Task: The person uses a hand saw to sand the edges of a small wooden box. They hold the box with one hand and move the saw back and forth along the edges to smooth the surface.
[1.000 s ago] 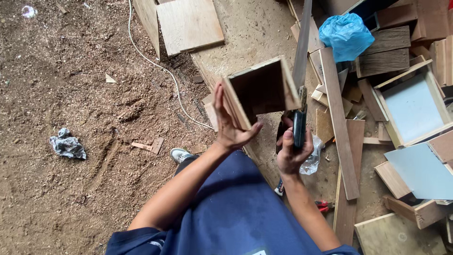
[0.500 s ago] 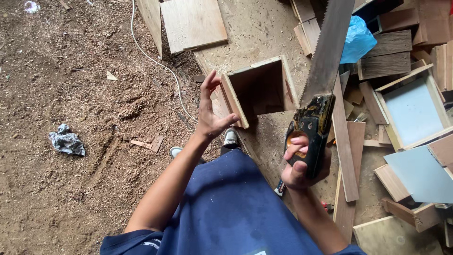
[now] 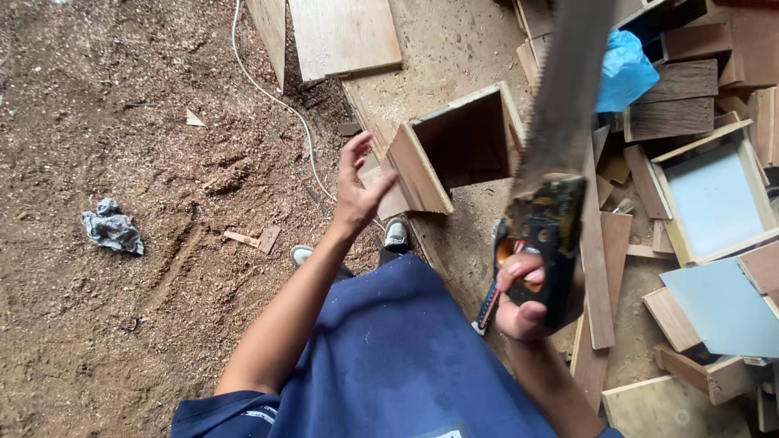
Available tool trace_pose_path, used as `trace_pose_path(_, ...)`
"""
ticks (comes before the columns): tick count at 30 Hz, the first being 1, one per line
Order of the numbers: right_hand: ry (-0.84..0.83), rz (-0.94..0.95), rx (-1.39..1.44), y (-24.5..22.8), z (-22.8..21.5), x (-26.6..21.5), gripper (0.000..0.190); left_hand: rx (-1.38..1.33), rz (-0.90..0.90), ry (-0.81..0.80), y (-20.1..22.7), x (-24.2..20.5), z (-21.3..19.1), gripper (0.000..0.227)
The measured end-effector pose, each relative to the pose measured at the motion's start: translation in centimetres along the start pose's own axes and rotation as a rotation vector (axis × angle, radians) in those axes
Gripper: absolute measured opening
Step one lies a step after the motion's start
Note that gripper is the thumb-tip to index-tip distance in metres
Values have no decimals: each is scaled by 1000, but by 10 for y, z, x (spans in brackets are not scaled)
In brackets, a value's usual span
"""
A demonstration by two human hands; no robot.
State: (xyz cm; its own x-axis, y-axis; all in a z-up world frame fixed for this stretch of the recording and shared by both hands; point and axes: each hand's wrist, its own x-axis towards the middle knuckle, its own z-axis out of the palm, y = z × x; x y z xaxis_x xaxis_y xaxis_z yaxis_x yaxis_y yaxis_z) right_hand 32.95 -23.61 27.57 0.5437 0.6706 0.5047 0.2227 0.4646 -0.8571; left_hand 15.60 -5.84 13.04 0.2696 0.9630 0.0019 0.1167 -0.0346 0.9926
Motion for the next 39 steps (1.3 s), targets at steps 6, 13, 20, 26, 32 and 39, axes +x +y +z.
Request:
trace_pose_path(6, -131, 71, 48, 1, 8, -23, 56, -99, -432, 238, -51, -18, -1, 52)
trace_pose_path(13, -279, 10, 41, -1, 6, -24, 50, -156, -503, 236, -80, -26, 0, 46)
trace_pose_path(20, -260, 119, 85, 2, 8, -24, 48, -150, -522, 155, -88, -26, 10, 48)
trace_pose_path(26, -265, 211, 68, -5, 8, -19, 51, -103, -647, 93, -112, -27, 13, 60)
trace_pose_path(32, -263, 214, 61, -11, 16, -8, 53, -26, -781, 15, -141, -30, 19, 66)
trace_pose_path(39, -318, 230, -30, -8, 20, 17, 54, -128, -812, -8, -171, -31, 25, 60)
